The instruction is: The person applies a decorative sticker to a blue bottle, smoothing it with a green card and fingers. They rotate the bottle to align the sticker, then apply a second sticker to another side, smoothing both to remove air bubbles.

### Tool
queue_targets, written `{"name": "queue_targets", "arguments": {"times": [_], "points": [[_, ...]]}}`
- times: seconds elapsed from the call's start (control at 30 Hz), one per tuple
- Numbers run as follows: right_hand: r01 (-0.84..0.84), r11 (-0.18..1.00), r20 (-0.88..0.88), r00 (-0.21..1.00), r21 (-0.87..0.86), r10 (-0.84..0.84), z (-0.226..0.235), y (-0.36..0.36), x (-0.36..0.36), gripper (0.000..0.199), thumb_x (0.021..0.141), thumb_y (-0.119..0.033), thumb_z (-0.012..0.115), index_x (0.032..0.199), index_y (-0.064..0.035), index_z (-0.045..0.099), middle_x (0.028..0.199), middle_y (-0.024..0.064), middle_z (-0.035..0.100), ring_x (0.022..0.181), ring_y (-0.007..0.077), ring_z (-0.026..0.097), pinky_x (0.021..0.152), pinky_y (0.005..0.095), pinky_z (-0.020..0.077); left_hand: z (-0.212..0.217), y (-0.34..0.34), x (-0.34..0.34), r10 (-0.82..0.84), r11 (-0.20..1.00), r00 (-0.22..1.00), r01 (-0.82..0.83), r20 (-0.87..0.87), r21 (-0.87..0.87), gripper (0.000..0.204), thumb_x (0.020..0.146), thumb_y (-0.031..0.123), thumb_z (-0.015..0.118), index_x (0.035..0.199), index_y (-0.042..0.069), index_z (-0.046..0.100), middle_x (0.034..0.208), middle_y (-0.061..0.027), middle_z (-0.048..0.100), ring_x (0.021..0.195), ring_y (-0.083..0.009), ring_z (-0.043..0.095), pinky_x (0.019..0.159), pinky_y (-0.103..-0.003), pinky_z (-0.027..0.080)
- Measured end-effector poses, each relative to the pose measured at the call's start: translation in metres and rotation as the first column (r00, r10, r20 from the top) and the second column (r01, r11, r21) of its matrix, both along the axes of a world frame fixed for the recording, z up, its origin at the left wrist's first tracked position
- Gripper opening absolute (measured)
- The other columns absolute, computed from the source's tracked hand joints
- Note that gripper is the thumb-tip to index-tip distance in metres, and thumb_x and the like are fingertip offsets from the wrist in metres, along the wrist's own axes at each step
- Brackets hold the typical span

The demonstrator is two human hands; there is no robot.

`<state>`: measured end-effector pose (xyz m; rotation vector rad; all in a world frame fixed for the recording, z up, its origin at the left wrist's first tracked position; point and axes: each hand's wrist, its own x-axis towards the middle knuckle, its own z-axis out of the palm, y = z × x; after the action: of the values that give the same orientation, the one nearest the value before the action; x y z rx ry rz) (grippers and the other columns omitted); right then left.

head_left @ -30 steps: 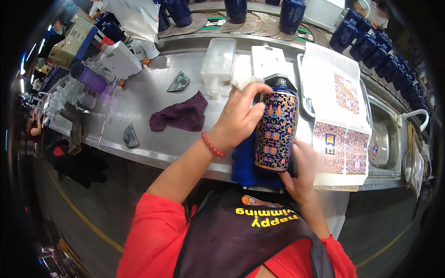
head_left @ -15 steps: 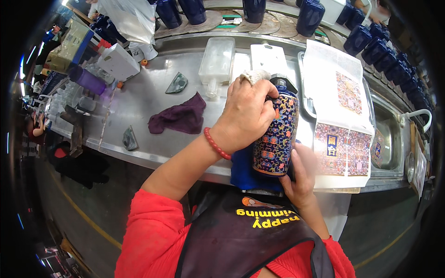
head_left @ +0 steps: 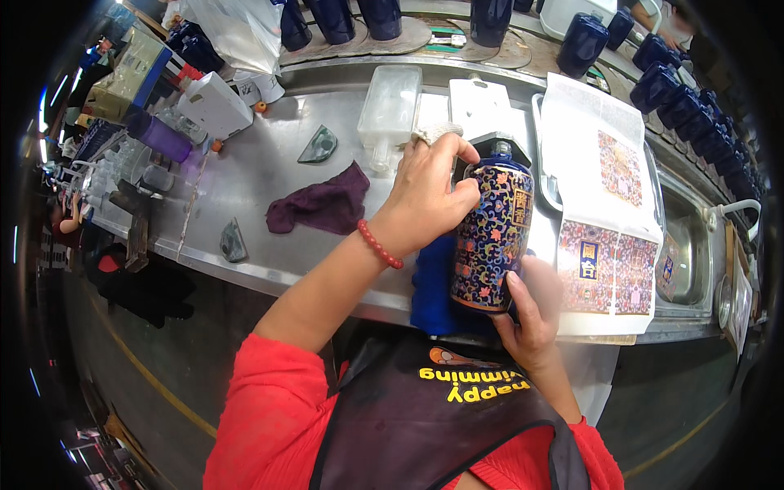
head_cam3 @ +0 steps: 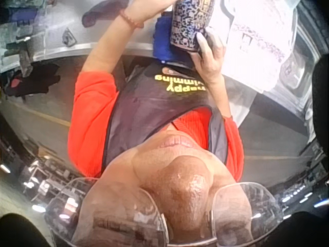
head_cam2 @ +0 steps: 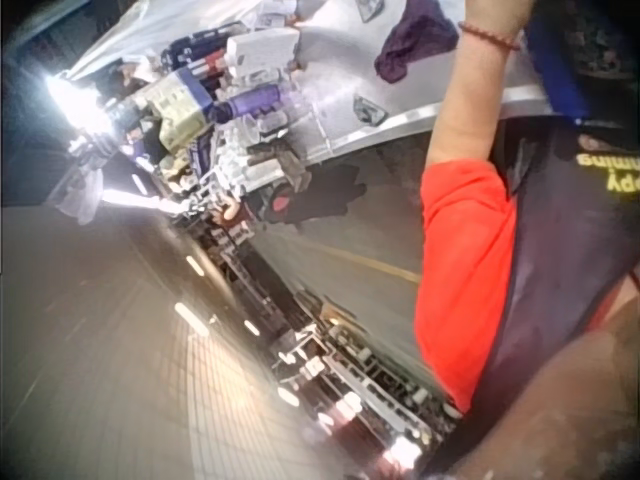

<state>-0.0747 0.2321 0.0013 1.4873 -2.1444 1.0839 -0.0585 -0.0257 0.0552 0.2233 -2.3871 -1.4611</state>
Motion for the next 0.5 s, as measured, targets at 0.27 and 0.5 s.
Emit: {"name": "queue_targets", "arguments": {"times": [0.27,0.5], "points": [[-0.064,0.998,0.028,0.998,0.011,0.064,0.007,0.004,-0.008,0.052,0.087,-0.017,0.079,0.133,-0.0030,0.061,0.138,0.0234,0.056,0.123,0.0426,0.056,0.103,0.0518,0.0472,0.007,-0.003,-0.012,0.011,0.979,0.996,-0.030,-0.092,-0.204,0.012,0.083,0.017,0.066,0.089,0.006,0.066,0.085,-0.0142,0.065,0.097,-0.0363,0.054,0.093,-0.047,0.041],[0.063,0.998,0.097,0.993,0.015,-0.064,0.036,-0.002,-0.068,0.047,0.083,0.010,0.063,0.129,-0.0018,0.066,0.138,0.0201,0.057,0.128,0.0381,0.053,0.107,0.0464,0.0432,0.008,0.003,-0.009,-0.081,0.876,0.957,-0.066,-0.280,-0.478,0.017,0.084,0.018,0.067,0.096,0.007,0.066,0.109,-0.0177,0.064,0.110,-0.0370,0.052,0.101,-0.045,0.039]]}}
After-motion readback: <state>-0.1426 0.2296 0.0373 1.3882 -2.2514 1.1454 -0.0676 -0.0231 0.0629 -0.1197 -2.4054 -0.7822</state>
